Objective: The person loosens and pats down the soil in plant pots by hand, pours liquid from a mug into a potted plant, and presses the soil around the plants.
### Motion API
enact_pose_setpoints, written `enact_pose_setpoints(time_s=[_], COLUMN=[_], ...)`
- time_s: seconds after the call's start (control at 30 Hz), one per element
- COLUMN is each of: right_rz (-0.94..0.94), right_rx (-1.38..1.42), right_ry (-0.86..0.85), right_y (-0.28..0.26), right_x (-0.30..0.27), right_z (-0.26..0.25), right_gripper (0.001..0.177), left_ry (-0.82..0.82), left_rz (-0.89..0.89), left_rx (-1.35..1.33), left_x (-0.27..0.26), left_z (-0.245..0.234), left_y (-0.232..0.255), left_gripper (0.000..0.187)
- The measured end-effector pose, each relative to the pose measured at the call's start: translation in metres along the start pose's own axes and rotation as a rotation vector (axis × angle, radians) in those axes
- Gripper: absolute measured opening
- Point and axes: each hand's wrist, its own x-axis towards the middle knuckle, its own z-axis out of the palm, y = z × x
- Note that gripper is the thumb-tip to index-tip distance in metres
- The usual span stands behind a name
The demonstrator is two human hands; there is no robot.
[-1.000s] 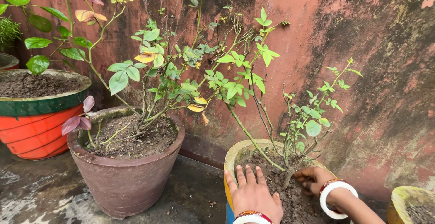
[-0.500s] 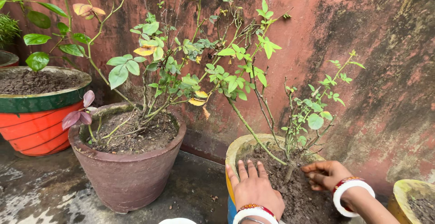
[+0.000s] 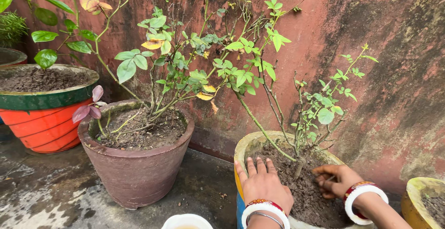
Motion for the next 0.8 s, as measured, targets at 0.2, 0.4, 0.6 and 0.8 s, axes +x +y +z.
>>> enact_pose_setpoints(time_s=[0.2,0.4,0.6,0.8], right_rz=[0.033,0.072,0.037,0.068], right_rx=[-0.252,-0.137,-0.106,-0.061], right_ry=[0.031,0.046,0.06,-0.012], right_y=[-0.03,-0.046,-0.035,-0.02], right_x=[-0.013,-0.03,-0.015,0.003], right_z=[0.018,0.025,0.022,0.02], right_gripper=[0.038,0.044,0.036,0.034], left_ry=[0.015,0.006,-0.002,0.04], left_rz=[-0.004,-0.003,-0.002,-0.001], left_rx=[0.01,0.014,0.007,-0.011], left_x=[-0.004,-0.004,-0.004,-0.003], left_z=[-0.002,-0.003,-0.004,0.0], left_y=[0.001,0.001,0.001,0.0], left_gripper=[0.081,0.081,0.081,0.078])
